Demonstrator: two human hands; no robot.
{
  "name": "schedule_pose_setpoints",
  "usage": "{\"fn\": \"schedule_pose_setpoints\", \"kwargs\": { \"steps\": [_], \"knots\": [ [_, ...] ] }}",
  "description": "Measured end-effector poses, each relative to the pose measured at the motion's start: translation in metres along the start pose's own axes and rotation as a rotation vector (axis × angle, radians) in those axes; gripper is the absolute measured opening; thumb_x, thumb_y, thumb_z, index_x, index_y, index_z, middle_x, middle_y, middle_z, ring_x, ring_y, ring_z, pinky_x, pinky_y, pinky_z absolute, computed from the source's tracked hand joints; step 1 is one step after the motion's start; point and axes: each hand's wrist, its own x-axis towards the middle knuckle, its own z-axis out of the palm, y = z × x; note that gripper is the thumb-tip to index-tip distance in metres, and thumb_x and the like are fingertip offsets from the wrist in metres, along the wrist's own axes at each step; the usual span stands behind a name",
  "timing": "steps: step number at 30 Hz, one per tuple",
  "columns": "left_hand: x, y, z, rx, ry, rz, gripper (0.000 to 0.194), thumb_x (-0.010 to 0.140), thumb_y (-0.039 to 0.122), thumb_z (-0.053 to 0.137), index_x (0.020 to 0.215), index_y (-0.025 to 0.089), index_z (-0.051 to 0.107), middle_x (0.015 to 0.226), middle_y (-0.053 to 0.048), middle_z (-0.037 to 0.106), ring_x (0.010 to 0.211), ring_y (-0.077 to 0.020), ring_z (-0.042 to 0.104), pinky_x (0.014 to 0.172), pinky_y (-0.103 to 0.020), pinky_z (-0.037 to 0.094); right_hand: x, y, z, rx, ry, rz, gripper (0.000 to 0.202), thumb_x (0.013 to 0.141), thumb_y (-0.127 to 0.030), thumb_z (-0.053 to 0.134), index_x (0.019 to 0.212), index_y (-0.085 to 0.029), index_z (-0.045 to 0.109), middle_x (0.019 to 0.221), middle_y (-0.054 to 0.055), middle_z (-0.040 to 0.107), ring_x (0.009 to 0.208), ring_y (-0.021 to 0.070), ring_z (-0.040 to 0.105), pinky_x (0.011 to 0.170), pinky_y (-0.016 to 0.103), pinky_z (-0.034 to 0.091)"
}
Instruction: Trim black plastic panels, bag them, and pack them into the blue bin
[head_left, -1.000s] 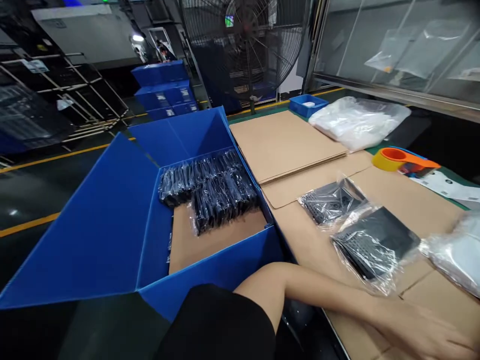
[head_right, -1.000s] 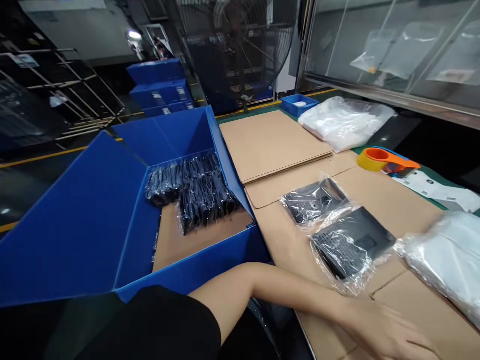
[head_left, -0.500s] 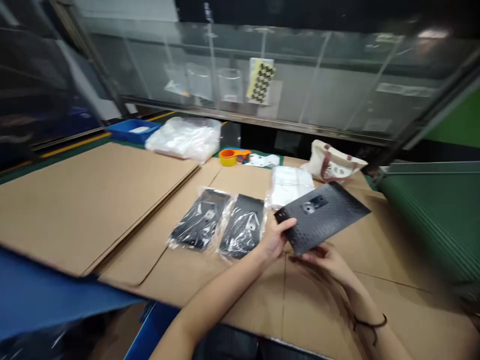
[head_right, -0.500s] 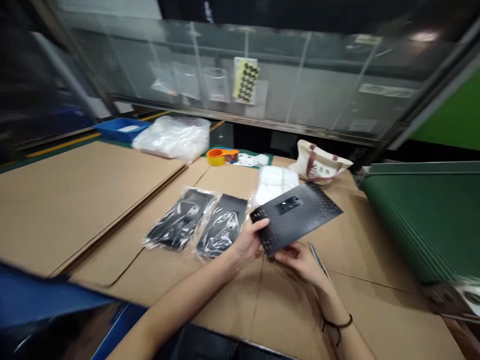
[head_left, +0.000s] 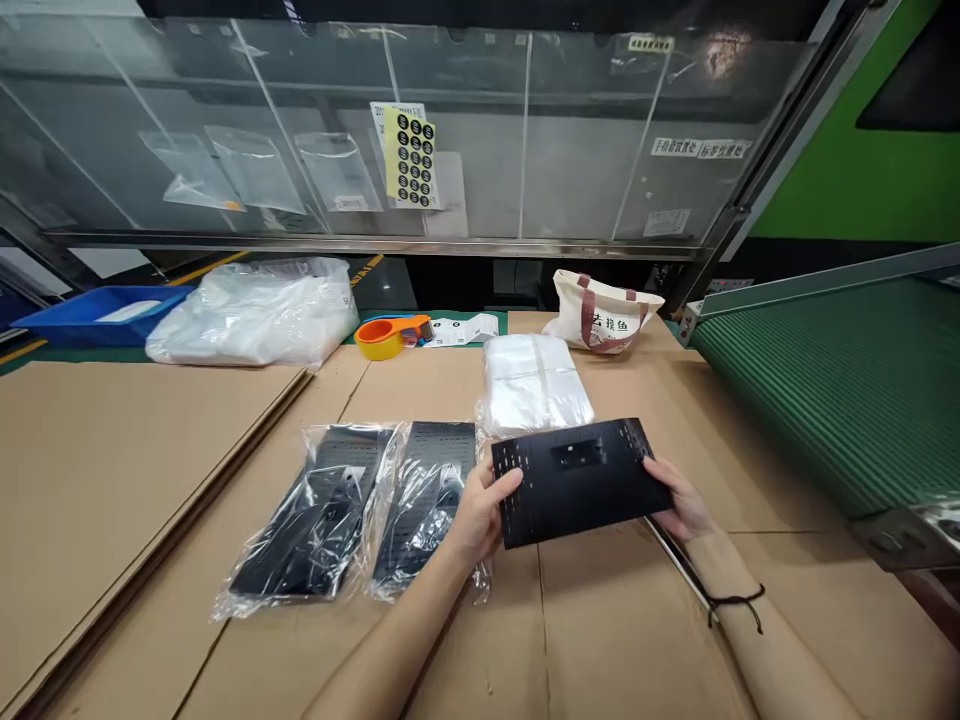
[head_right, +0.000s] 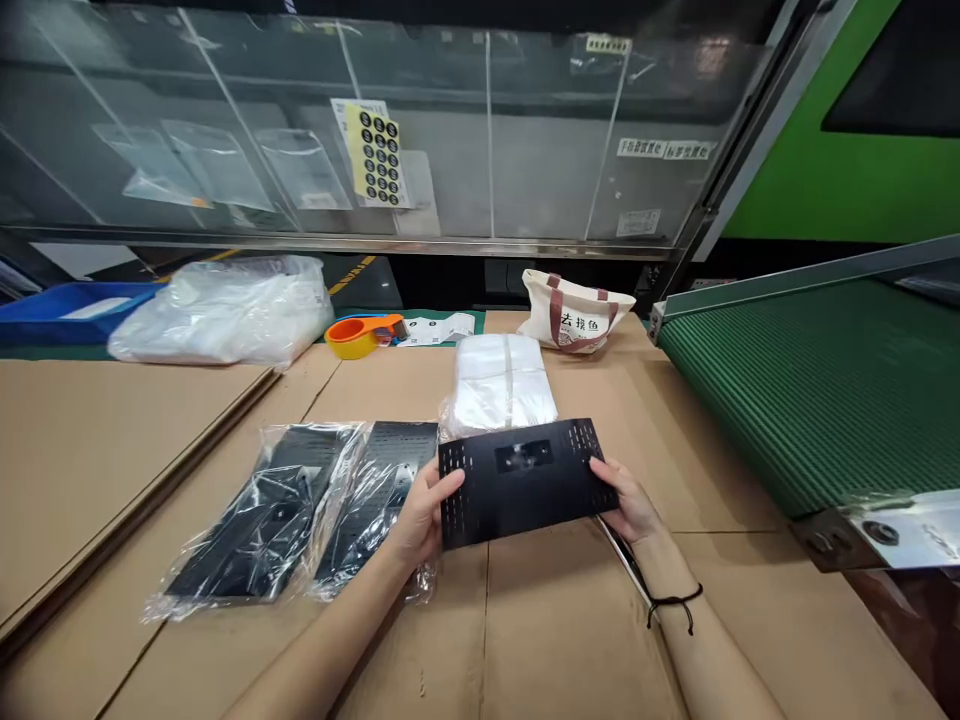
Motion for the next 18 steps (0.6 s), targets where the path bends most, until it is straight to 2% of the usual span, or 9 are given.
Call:
{"fn": "schedule_pose_setpoints", "kwargs": {
  "steps": [3,5,7,12,15,18],
  "knots": [
    [0.0,0.0,0.001,-0.023,0.037,0.069,0.061,0.074,0.036,0.074,0.127,0.019,0.051,0.109,-0.009,0.071,0.104,-0.0256,0.066,0.093,-0.04,0.052,0.0,-0.001,0.004,0.059,0.069,-0.066,0.038,0.058,-0.049,0.084,0.083,-0.022,0.074,0.09,0.007,0.076,0.089,0.0286,0.072,0.089,0.042,0.056],
    [-0.001,-0.004,0.001,0.073,0.051,0.164,0.069,0.079,0.037,0.069,0.139,0.022,0.038,0.111,-0.008,0.07,0.106,-0.0238,0.065,0.094,-0.04,0.052,-0.001,-0.002,0.005,0.066,0.079,-0.106,0.038,0.058,-0.05,0.083,0.082,-0.022,0.074,0.091,0.007,0.076,0.095,0.0295,0.071,0.092,0.043,0.055],
    [-0.003,-0.01,-0.001,0.246,0.081,0.301,0.069,0.086,0.037,0.062,0.145,0.024,0.028,0.115,-0.008,0.069,0.11,-0.0224,0.064,0.097,-0.04,0.049,-0.002,-0.001,0.006,0.058,0.068,-0.132,0.036,0.059,-0.049,0.083,0.081,-0.022,0.073,0.089,0.007,0.076,0.099,0.0299,0.07,0.096,0.044,0.052],
    [-0.008,-0.026,-0.012,0.691,0.136,0.641,0.055,0.094,0.033,0.049,0.144,0.019,0.032,0.137,-0.015,0.053,0.128,-0.0252,0.05,0.109,-0.043,0.039,-0.006,0.0,0.006,0.036,0.053,-0.175,0.034,0.061,-0.048,0.081,0.082,-0.022,0.073,0.089,0.007,0.076,0.101,0.0308,0.069,0.101,0.048,0.048],
    [-0.009,-0.029,-0.018,0.921,0.107,0.755,0.062,0.091,0.033,0.052,0.147,0.021,0.028,0.147,-0.015,0.042,0.137,-0.0279,0.039,0.113,-0.045,0.034,-0.009,0.0,0.006,0.034,0.071,-0.169,0.035,0.06,-0.05,0.082,0.08,-0.022,0.073,0.09,0.008,0.076,0.1,0.0317,0.069,0.1,0.049,0.048],
    [-0.009,-0.028,-0.019,1.038,0.061,0.805,0.078,0.087,0.041,0.059,0.151,0.023,0.019,0.151,-0.016,0.036,0.139,-0.0309,0.033,0.113,-0.048,0.032,-0.012,0.0,0.002,0.02,0.087,-0.169,0.038,0.059,-0.055,0.08,0.081,-0.024,0.073,0.092,0.007,0.076,0.103,0.0317,0.068,0.1,0.048,0.048]
  ]
}}
